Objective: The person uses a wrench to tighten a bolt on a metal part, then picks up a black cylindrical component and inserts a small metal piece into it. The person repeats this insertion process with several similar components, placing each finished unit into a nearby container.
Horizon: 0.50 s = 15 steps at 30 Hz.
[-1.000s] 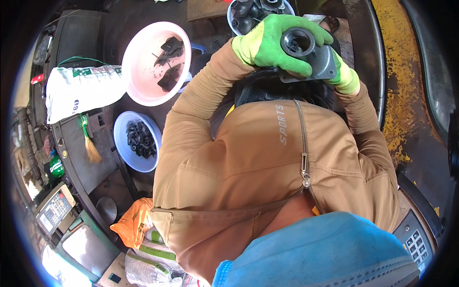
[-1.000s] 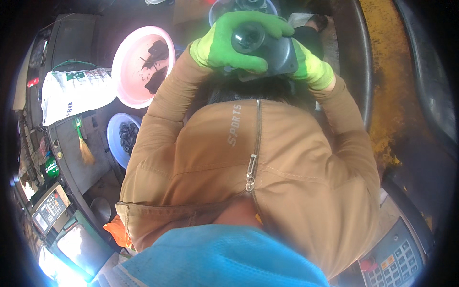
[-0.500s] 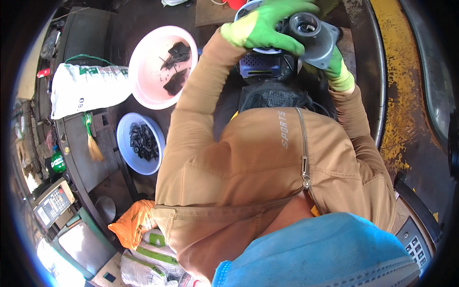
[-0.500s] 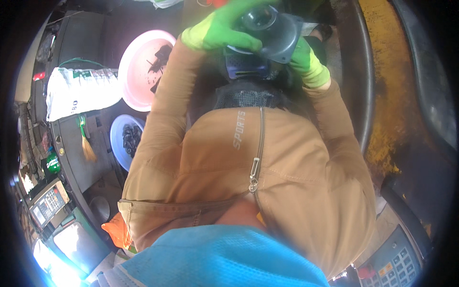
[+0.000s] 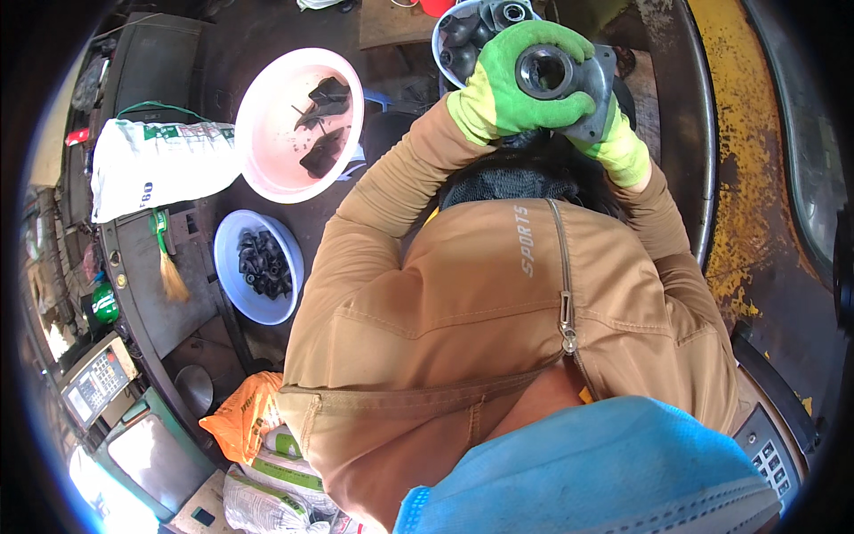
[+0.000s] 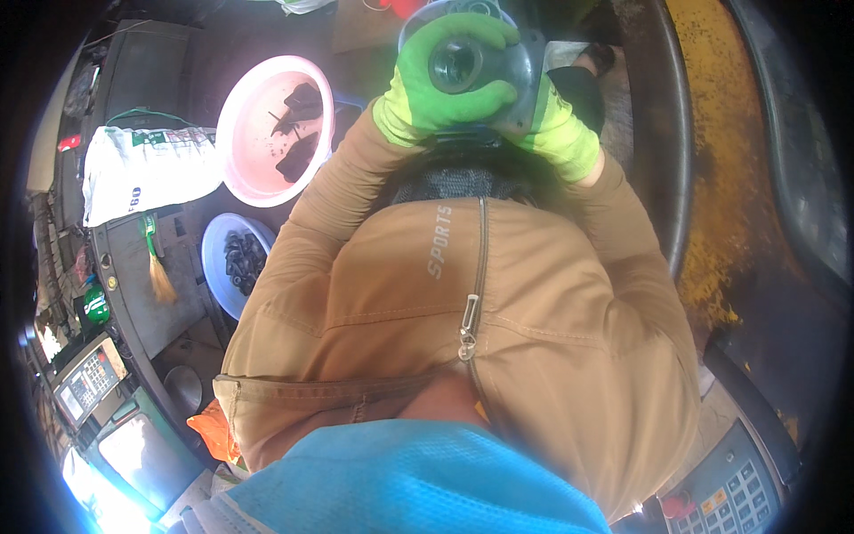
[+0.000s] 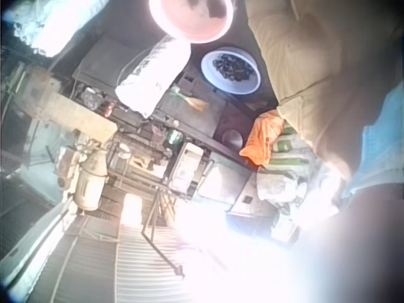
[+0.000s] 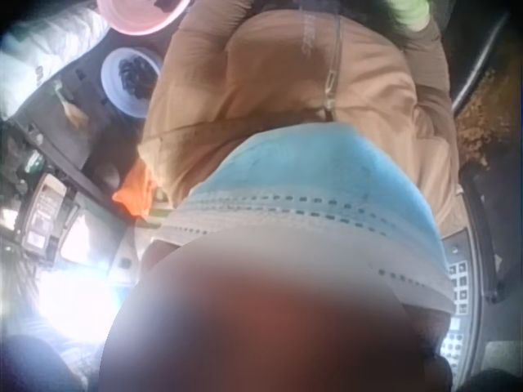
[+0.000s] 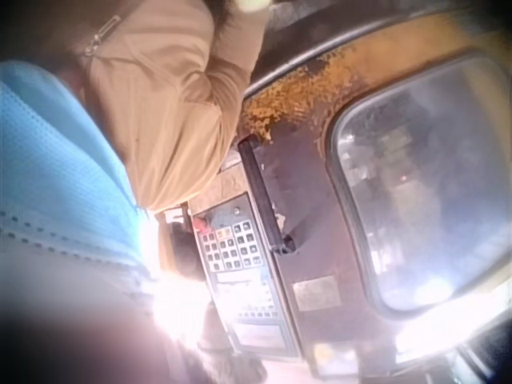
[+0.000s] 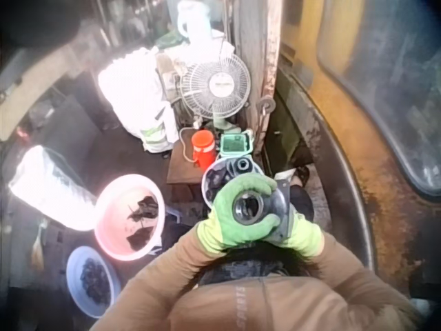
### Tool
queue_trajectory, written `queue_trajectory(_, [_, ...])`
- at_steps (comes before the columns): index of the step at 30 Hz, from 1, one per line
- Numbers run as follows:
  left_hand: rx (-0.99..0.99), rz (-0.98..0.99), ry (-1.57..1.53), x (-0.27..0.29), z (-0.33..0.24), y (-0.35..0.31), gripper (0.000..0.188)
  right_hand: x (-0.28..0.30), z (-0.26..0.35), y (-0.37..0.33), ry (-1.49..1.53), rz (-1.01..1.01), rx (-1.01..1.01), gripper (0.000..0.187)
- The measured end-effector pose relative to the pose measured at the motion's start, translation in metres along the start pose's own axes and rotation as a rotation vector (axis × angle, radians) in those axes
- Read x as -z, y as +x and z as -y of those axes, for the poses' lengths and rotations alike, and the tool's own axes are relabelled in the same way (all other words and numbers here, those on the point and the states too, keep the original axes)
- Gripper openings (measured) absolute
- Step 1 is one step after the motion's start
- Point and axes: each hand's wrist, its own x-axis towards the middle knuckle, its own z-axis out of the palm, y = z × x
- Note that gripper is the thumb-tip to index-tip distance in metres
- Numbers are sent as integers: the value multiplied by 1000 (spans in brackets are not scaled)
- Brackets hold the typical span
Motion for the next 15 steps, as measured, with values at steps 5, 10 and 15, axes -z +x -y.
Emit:
queue_trajectory(5, [62, 213, -70, 7, -13, 5, 45, 13, -10, -7, -397, 170, 289, 58])
queue_trajectory(10, [168, 412, -141, 15, -14, 8, 43, 28, -10, -12, -26, 474, -143, 71])
queue_trajectory(15, [161, 595, -238, 13, -10, 12, 44, 16, -18, -13, 190, 291, -55, 62])
